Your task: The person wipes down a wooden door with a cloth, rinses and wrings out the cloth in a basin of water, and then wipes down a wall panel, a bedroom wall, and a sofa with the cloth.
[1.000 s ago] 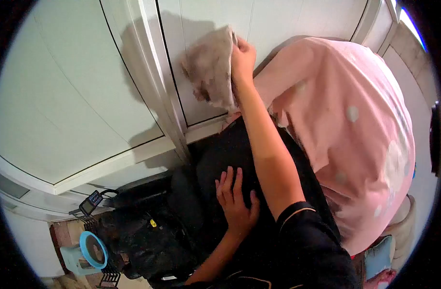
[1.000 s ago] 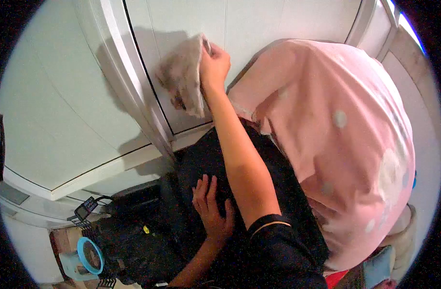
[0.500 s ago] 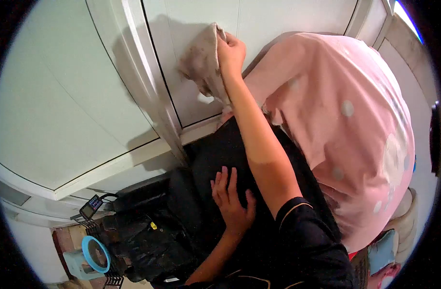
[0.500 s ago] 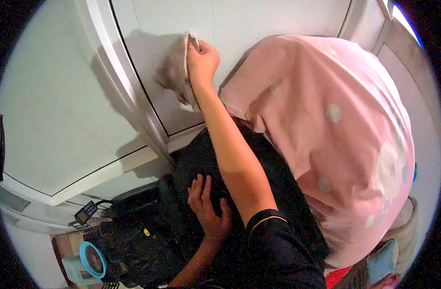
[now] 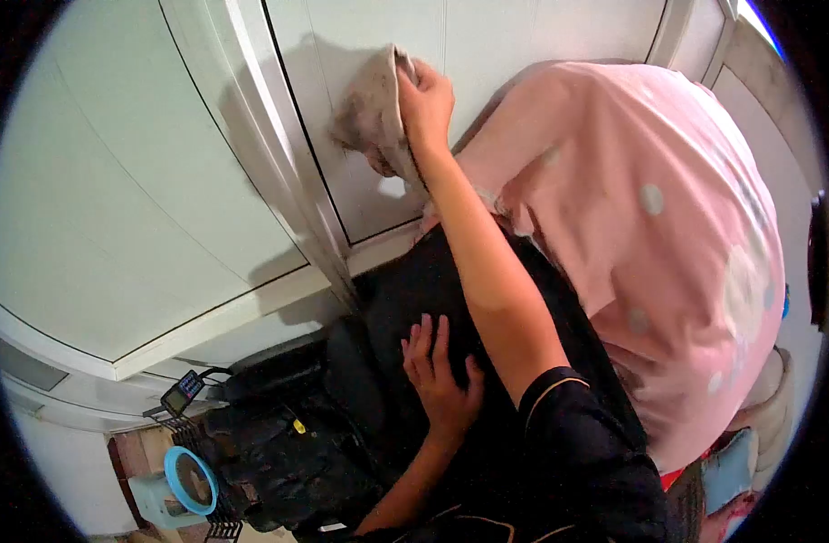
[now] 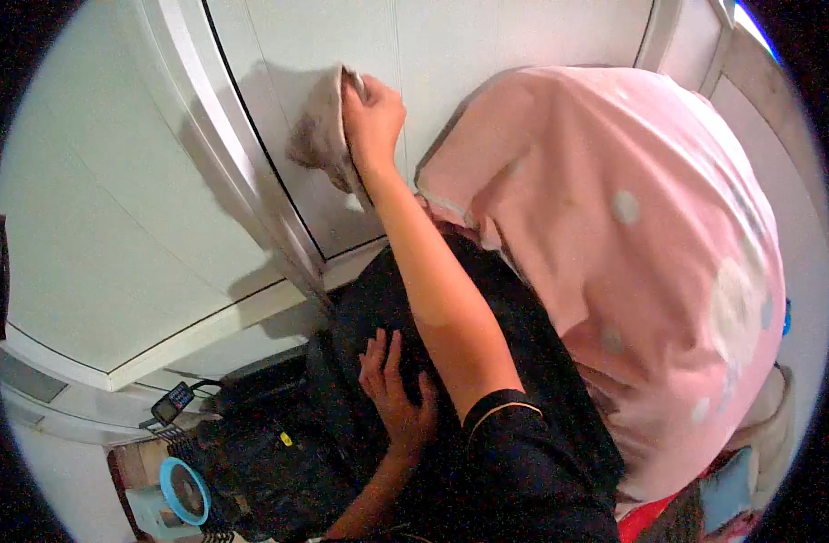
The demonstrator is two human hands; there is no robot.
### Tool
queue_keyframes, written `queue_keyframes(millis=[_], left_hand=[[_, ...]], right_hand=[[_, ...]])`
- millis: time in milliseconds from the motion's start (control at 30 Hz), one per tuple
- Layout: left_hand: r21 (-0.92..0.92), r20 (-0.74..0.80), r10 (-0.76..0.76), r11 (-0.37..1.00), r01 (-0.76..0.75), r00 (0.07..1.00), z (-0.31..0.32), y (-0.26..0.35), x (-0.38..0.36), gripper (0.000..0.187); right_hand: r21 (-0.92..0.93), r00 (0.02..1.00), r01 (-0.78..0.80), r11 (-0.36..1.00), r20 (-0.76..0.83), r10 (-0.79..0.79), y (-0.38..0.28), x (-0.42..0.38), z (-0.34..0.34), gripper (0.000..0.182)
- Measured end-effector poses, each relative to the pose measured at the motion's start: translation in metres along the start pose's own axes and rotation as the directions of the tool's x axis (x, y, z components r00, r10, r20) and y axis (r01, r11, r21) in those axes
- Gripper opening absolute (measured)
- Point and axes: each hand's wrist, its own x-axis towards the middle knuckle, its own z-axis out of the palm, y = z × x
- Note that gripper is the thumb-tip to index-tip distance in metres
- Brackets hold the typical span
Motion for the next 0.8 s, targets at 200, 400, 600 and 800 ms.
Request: queue_keyframes(millis=[200,400,600,800], left_hand=[[-0.017,0.017,-0.016,1.0,0.017,1.0,-0.001,0.003,0.002,0.057],[-0.022,-0.003,-0.023,0.999,0.023,1.0,0.0,0.003,0.0,0.059],[-0.024,0.011,-0.018,1.0,0.019,1.0,-0.001,0.003,-0.002,0.061],[-0.016,0.01,-0.015,1.0,0.015,1.0,0.0,0.002,-0.005,0.063]], right_hand=[[0.023,0.998,-0.058,0.998,0.027,0.057,0.016,-0.014,-0.012,0.037],[0.026,0.994,-0.104,0.994,-0.023,0.105,0.018,-0.007,-0.002,0.035],[0.094,0.997,-0.06,0.994,-0.042,0.064,0.016,-0.004,0.003,0.035],[0.096,0.995,0.058,0.994,-0.081,-0.05,0.019,0.014,0.011,0.036]])
